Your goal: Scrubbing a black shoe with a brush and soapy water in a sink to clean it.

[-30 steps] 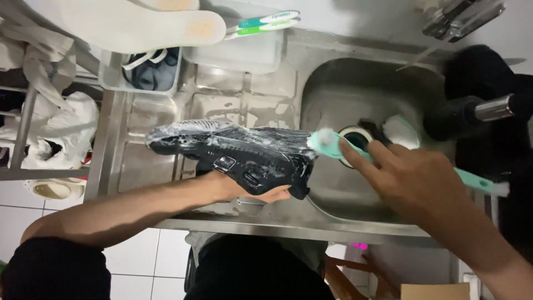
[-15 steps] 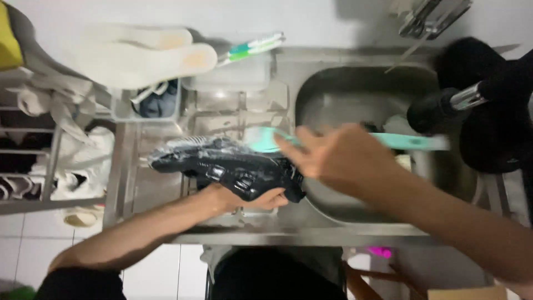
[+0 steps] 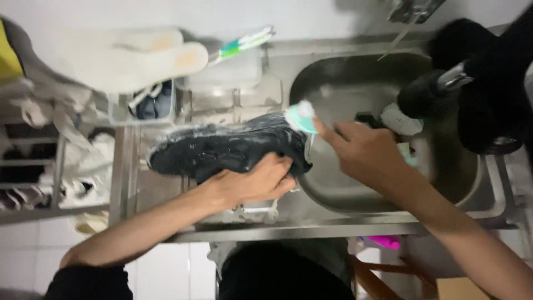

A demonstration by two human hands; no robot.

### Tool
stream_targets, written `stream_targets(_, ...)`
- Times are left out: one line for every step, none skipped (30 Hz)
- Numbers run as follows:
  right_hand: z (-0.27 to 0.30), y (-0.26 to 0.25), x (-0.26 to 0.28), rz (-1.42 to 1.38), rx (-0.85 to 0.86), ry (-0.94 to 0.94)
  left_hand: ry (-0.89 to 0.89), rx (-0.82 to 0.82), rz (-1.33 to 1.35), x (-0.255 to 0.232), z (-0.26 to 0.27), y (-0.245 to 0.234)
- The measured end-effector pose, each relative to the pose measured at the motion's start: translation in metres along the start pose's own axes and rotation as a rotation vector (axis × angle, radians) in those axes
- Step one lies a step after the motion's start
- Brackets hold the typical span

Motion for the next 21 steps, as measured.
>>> stream_targets(-0.009, -0.003, 0.001, -0.170, 0.079, 0.038, -0.252, 0.120, -0.159, -0.019, -0.012, -0.023)
stream_targets(-0.018, -0.006, 0.002, -0.343, 0.154, 0.076, -0.502, 0.236, -0.324, -0.038, -0.023, -0.045)
stream_targets(-0.023, -0.002, 0.002, -0.348, 0.149, 0.091, -0.499, 0.252, -0.331, -0.040, -0.030, -0.056)
stream_targets(-0.027, 0.006, 0.003, -0.554, 0.337, 0.087, -0.635, 0.207, -0.168, -0.039, -0.035, -0.067)
stream_targets(-0.032, 0.014, 0.004, -0.759, 0.525, 0.077, -0.770, 0.157, -0.002, -0.038, -0.041, -0.078)
stream_targets(-0.029, 0.025, 0.004, -0.766, 0.519, 0.087, -0.770, 0.169, -0.009, -0.044, -0.045, -0.080)
stream_targets(-0.027, 0.035, 0.004, -0.958, 0.520, 0.096, -0.797, 0.136, 0.095, -0.049, -0.051, -0.083)
stream_targets(-0.026, 0.047, 0.004, -1.151, 0.515, 0.102, -0.823, 0.102, 0.199, -0.054, -0.056, -0.087)
stream_targets(-0.024, 0.042, 0.003, -1.153, 0.514, 0.110, -0.821, 0.110, 0.199, -0.060, -0.059, -0.087)
stream_targets(-0.022, 0.038, 0.002, -1.172, 0.472, 0.122, -0.810, 0.084, 0.228, -0.065, -0.061, -0.087)
stream_targets(-0.020, 0.034, 0.001, -1.192, 0.434, 0.131, -0.802, 0.055, 0.260, -0.071, -0.063, -0.087)
stream_targets(-0.014, 0.020, 0.006, -1.196, 0.436, 0.135, -0.805, 0.060, 0.263, -0.067, -0.062, -0.082)
stream_targets(-0.011, 0.006, 0.010, -1.017, 0.378, 0.099, -0.805, 0.016, 0.278, -0.063, -0.060, -0.080)
stream_targets(-0.008, -0.009, 0.014, -0.837, 0.318, 0.063, -0.804, -0.028, 0.292, -0.059, -0.059, -0.078)
stream_targets(0.000, -0.012, 0.021, -0.839, 0.318, 0.070, -0.804, -0.021, 0.292, -0.057, -0.061, -0.079)
stream_targets(0.008, -0.013, 0.029, -0.778, 0.395, 0.141, -0.803, -0.055, 0.290, -0.054, -0.062, -0.082)
stream_targets(0.018, -0.015, 0.039, -0.722, 0.476, 0.206, -0.809, -0.092, 0.294, -0.054, -0.060, -0.082)
stream_targets(0.018, -0.024, 0.040, -0.729, 0.483, 0.208, -0.816, -0.086, 0.299, -0.048, -0.063, -0.079)
stream_targets(0.017, -0.033, 0.041, -0.691, 0.533, 0.212, -0.771, -0.082, 0.278, -0.044, -0.066, -0.079)
stream_targets(0.015, -0.042, 0.043, -0.652, 0.582, 0.216, -0.727, -0.077, 0.257, -0.041, -0.068, -0.079)
stream_targets(0.008, -0.033, 0.040, -0.656, 0.583, 0.217, -0.730, -0.074, 0.257, -0.040, -0.070, -0.081)
Point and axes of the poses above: each hand's wrist, its own z-axis away from the middle knuckle, its own y-axis out of the palm, x = y × z, the point moved 2 cm from there along -z, towards the middle knuckle, and after that the axes turned 7 degrees about x, right-handed, at the moved point
